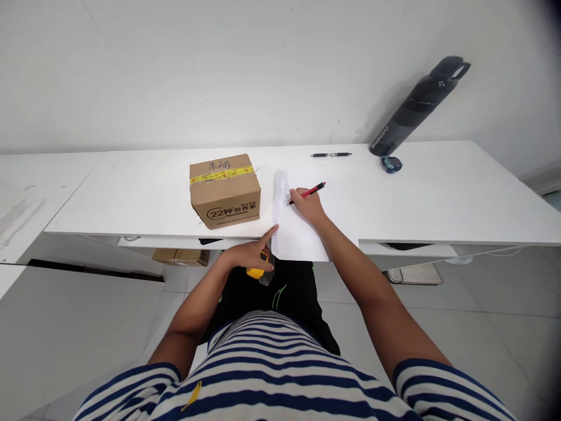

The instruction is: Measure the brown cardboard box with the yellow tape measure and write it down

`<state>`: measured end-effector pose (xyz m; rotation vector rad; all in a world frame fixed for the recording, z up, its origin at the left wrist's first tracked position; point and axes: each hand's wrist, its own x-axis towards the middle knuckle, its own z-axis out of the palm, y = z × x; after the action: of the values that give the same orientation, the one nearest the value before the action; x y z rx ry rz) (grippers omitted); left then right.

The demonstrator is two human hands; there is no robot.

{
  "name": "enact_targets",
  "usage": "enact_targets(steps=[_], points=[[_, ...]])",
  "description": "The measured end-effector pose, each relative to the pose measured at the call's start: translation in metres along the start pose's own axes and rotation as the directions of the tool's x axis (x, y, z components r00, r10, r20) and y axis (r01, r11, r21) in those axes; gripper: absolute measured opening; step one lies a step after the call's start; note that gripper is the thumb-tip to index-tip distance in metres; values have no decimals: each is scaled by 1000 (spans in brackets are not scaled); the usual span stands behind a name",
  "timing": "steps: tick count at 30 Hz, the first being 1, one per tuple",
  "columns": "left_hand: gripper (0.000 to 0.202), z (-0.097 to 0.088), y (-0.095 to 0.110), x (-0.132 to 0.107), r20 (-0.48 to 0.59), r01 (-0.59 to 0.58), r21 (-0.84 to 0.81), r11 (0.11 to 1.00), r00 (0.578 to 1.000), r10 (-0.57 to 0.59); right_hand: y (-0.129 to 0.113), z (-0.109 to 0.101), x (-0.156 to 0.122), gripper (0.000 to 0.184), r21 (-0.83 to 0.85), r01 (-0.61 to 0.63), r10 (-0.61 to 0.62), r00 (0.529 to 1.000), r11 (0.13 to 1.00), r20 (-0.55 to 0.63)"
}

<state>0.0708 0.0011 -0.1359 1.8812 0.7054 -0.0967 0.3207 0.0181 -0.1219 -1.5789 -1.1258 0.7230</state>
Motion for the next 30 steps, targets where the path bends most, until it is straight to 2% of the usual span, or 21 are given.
enact_targets(steps=[7,13,18,21,26,30], points=[[127,1,0,0,-8,-14,6,1000,1000,14,2,1,0,33,9,2,-2,999,1000,-38],[127,0,4,-1,15,30,24,999,999,-31,6,0,2,35,11,6,-6,1000,1000,-8],[127,1,-2,1,-10,-13,-6,1000,1000,13,4,0,0,33,15,5,-4,1000,1000,-28],[127,1,-2,1,-9,2,6,1000,1000,-2,2,0,-1,34,11,6,-5,999,1000,-48],[122,-6,21,-10,-21,41,10,999,999,-41,3,0,-2,34,-1,5,-5,999,1000,-50],[96,-17,48,-23,1,-62,-61,996,998,62,5,0,0,34,-14,12,-13,999,1000,-45]])
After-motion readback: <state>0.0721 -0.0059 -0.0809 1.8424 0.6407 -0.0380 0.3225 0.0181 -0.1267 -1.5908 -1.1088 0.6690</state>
